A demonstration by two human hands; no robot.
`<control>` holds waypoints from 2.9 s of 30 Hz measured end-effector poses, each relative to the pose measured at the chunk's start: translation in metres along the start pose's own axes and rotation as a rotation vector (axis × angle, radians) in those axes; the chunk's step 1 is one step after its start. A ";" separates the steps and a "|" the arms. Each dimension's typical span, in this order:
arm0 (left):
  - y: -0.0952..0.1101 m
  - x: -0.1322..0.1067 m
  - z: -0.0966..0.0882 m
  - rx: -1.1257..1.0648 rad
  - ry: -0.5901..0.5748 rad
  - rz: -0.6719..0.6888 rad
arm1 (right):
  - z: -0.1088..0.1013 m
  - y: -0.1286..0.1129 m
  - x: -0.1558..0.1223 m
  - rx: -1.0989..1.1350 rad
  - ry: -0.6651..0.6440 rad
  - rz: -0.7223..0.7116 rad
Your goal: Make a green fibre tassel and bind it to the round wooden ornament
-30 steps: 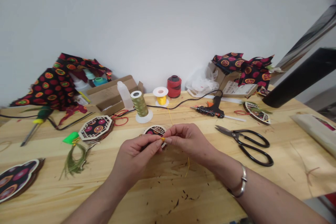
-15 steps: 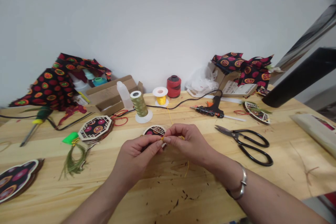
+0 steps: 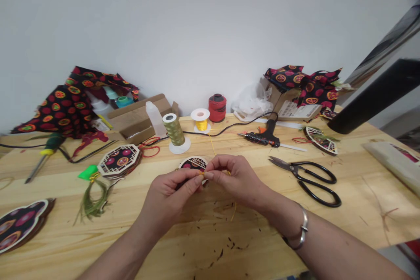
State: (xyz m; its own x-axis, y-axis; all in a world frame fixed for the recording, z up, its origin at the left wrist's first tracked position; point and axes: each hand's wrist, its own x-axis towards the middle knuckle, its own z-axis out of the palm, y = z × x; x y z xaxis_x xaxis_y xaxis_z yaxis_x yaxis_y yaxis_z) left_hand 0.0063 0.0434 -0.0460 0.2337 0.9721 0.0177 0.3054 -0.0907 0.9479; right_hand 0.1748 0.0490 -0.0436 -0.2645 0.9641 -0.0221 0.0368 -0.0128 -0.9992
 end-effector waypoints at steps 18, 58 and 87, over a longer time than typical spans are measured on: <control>0.002 0.000 0.002 0.071 -0.024 0.049 | -0.003 0.005 -0.003 -0.239 0.082 -0.425; 0.001 0.001 0.002 -0.010 0.009 -0.073 | -0.004 0.009 -0.005 -0.635 0.161 -0.706; 0.001 0.002 0.000 -0.283 0.051 -0.213 | -0.004 0.006 -0.002 -0.416 0.174 -0.449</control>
State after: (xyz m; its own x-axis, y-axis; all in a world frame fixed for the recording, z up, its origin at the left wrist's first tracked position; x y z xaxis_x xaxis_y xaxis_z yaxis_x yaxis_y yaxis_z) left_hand 0.0070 0.0453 -0.0454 0.1441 0.9729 -0.1811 0.0728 0.1721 0.9824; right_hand 0.1790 0.0484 -0.0493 -0.1822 0.8809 0.4368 0.3387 0.4733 -0.8132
